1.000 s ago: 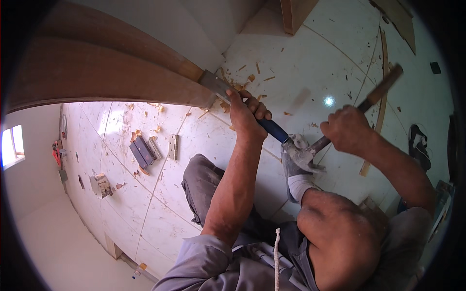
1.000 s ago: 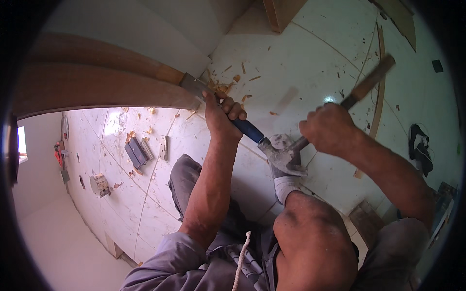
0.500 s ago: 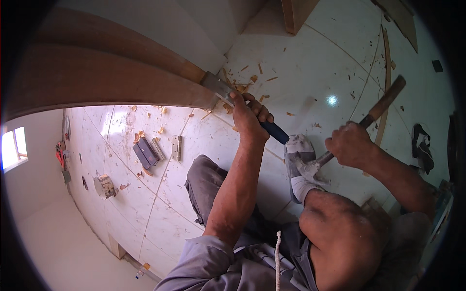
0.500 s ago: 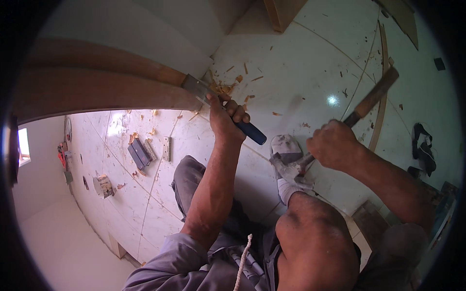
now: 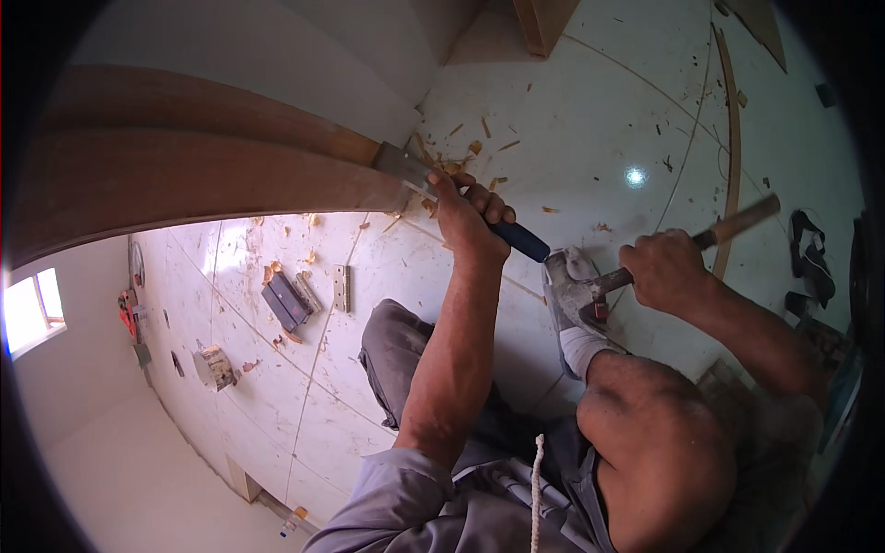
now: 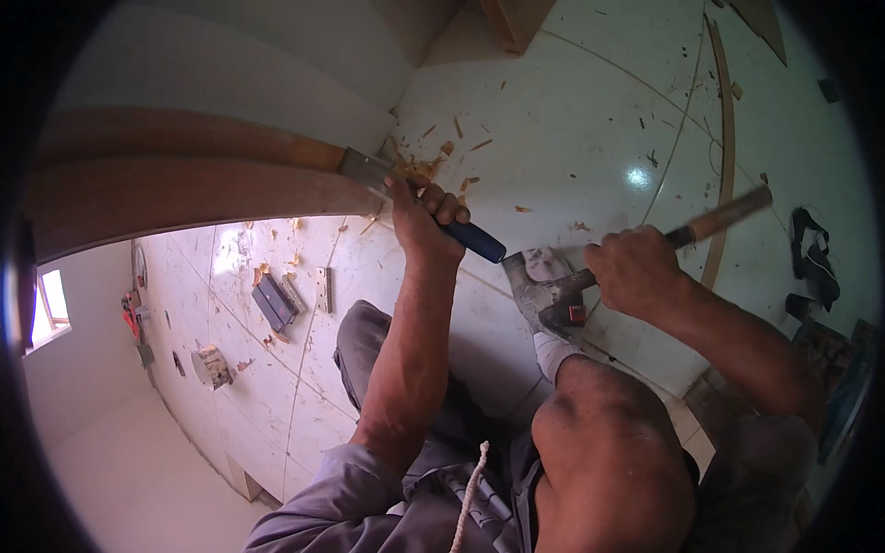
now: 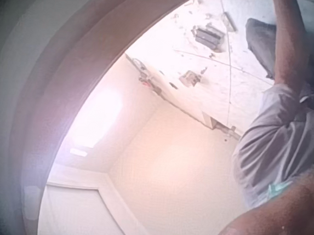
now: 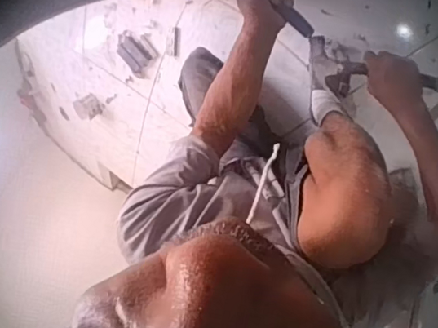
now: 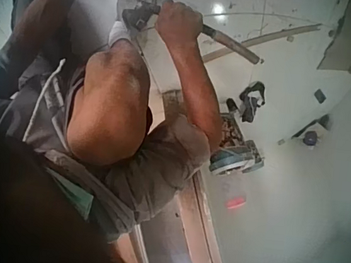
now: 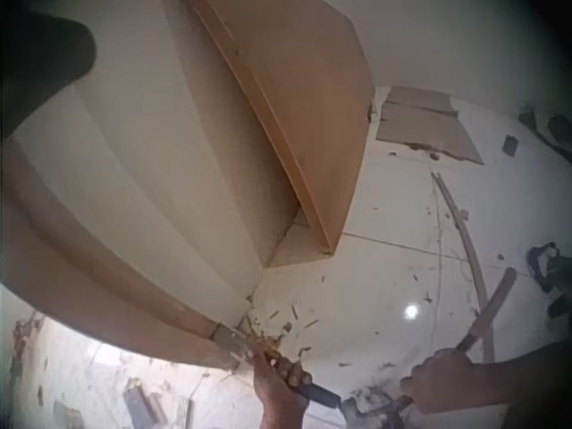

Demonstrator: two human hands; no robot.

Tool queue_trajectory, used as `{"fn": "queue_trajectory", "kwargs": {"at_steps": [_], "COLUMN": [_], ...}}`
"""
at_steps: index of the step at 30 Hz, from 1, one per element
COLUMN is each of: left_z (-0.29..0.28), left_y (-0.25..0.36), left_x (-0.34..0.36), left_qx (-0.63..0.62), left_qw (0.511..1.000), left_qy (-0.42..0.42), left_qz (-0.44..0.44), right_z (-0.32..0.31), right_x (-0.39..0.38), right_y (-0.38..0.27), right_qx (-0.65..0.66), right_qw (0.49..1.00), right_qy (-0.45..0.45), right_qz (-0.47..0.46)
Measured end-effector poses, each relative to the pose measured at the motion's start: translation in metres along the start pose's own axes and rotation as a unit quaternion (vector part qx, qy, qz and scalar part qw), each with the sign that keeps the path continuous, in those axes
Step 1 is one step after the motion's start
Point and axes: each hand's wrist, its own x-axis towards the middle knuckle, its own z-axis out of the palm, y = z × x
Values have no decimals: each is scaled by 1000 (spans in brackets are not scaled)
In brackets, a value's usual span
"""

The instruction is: Chisel a recess into a wooden door frame and install a door hinge using a hammer and chisel.

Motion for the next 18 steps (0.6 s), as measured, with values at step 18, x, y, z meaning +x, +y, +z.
{"fn": "queue_trajectory", "kwargs": {"at_steps": [18], "left_z": [-3], "left_y": [-11], "left_x": [7], "left_qx": [75], "left_qw": [997], "left_qy": [20], "left_qz": [17], "right_z": [78], "right_x": [13], "right_y": [-49], "right_qx": [192], "right_qw": [968], "right_qy": [-149], "right_qz": [67]}}
